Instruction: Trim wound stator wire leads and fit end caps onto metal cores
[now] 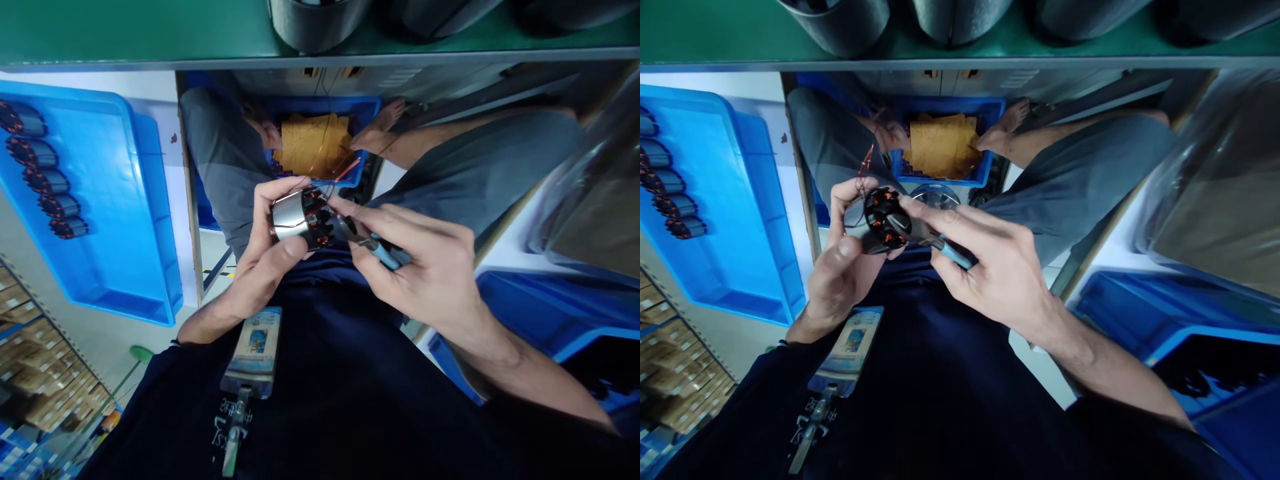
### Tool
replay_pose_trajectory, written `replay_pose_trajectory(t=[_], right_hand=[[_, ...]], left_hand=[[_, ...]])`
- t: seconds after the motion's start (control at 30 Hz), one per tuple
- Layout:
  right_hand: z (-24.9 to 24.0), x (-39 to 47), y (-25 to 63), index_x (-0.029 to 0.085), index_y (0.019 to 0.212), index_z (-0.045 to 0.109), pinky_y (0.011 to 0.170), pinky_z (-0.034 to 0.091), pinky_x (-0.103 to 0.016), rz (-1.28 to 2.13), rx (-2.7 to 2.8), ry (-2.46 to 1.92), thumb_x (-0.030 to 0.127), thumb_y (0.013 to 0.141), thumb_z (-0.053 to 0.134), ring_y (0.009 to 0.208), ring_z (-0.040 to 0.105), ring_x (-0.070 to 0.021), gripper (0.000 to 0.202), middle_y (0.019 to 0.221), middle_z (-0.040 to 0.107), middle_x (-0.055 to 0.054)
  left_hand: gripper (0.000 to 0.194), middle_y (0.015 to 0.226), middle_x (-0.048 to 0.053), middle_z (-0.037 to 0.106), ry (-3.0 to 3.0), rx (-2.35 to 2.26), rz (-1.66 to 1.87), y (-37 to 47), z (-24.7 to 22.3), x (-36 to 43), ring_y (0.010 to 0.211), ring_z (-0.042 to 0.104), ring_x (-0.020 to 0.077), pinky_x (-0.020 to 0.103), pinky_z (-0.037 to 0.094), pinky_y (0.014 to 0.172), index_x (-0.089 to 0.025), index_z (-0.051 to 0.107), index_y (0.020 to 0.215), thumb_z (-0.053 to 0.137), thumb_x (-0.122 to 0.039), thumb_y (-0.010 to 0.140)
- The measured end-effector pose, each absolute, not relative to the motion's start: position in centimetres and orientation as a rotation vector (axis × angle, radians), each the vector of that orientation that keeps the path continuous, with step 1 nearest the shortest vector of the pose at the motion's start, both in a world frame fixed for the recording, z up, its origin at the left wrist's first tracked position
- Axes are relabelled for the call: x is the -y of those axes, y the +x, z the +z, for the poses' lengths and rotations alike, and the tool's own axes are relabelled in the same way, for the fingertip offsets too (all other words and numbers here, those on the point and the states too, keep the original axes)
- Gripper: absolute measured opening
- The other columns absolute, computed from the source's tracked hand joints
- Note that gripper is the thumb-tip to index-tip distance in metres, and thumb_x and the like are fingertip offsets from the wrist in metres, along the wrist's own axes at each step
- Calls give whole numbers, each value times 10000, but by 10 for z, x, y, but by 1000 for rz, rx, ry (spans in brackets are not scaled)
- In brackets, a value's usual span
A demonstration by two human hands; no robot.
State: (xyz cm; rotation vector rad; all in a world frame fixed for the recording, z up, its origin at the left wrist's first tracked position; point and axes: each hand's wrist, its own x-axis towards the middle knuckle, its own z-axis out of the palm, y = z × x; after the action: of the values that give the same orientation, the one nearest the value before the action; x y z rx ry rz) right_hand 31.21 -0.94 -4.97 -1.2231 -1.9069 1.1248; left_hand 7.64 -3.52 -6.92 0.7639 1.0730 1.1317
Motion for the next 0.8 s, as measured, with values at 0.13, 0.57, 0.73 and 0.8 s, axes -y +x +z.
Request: replay_pose_trajectory(t=[0.13, 0.57, 0.73, 0.8], right_hand=[[-46, 7, 315, 292, 1688, 766, 999, 730, -467, 968, 2065, -1236, 107, 1052, 678, 956, 734, -240, 668, 1055, 752, -50], [-45, 11, 315, 293, 1687, 737, 928, 676, -481, 855, 2127, -1224, 144, 1068, 705, 976, 700, -287, 637, 1081, 733, -75], [-53, 13, 321, 324, 1737, 691, 964, 649, -502, 865, 2139, -1266, 145, 1048, 689, 1045, 712, -302, 712, 1140, 733, -80], [-53, 14, 322, 309, 1751, 679, 961, 646, -509, 855, 2149, -1252, 171, 1043, 694, 1066, 722, -311, 721, 1171, 747, -86]], left_hand=[[414, 1473, 64, 752, 664, -1028, 1099, 82, -59, 32, 1337, 805, 322, 450, 709, 1149, -378, 786, 1504, 775, -592, 1149], [443, 1505, 49, 721, 932, -1112, 1100, 84, -70, 35, 1417, 753, 337, 535, 669, 1270, -476, 711, 1534, 761, -623, 1119], [456, 1525, 35, 681, 919, -1092, 1104, 85, -71, 37, 1479, 725, 342, 554, 619, 1328, -471, 656, 1527, 762, -637, 1116], [428, 1530, 33, 678, 883, -1096, 1093, 86, -68, 37, 1478, 715, 339, 547, 610, 1330, -463, 666, 1510, 762, -612, 1120]])
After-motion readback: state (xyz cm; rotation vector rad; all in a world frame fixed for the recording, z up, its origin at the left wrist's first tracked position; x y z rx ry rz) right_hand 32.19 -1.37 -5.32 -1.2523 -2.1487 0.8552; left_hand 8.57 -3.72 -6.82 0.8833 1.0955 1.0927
